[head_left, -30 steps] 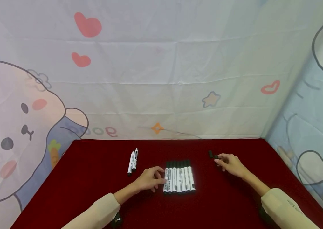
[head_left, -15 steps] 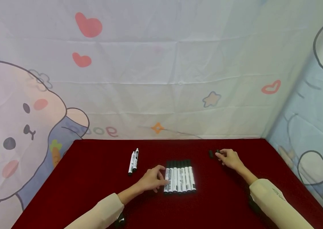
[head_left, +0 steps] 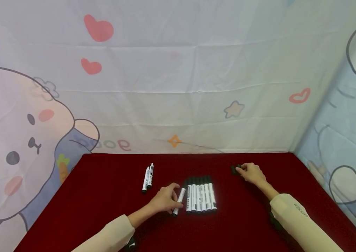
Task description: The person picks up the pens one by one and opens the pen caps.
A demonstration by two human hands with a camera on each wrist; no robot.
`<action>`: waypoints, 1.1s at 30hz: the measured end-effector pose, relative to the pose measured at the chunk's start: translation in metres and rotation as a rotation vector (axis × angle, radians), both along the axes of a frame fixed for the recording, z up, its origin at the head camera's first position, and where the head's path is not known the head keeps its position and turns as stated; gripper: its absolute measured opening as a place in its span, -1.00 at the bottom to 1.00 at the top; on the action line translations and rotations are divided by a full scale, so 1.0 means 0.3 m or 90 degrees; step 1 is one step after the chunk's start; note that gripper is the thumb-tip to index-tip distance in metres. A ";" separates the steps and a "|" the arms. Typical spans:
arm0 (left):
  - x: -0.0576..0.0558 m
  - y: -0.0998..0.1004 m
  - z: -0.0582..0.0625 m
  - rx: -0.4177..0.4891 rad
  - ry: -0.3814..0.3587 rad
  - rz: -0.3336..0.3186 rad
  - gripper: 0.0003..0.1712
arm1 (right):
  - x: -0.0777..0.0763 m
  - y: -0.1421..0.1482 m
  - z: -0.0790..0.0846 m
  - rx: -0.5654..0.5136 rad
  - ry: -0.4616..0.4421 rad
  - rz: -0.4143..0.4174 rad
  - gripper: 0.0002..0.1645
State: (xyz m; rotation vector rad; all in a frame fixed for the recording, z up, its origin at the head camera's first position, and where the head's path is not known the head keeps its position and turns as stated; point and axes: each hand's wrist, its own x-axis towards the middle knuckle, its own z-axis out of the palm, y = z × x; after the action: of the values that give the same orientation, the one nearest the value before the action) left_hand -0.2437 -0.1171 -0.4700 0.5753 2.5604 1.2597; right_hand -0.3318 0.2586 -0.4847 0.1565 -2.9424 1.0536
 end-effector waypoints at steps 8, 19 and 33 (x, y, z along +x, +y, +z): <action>0.012 -0.034 0.006 0.016 -0.026 0.008 -0.28 | 0.004 0.007 0.000 -0.003 0.007 0.010 -0.43; 0.001 -0.101 0.059 0.080 -0.058 0.069 -0.41 | 0.078 0.014 0.039 -0.004 0.047 0.058 -0.51; -0.001 -0.090 0.098 0.137 -0.087 0.001 -0.56 | 0.171 -0.113 0.104 -0.017 0.030 0.193 -0.57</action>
State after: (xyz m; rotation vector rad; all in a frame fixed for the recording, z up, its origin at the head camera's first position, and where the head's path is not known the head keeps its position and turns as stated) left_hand -0.2440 -0.1442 -0.4405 0.5094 2.3328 1.5305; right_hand -0.2804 0.2249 -0.4535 0.6341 -2.9210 1.0995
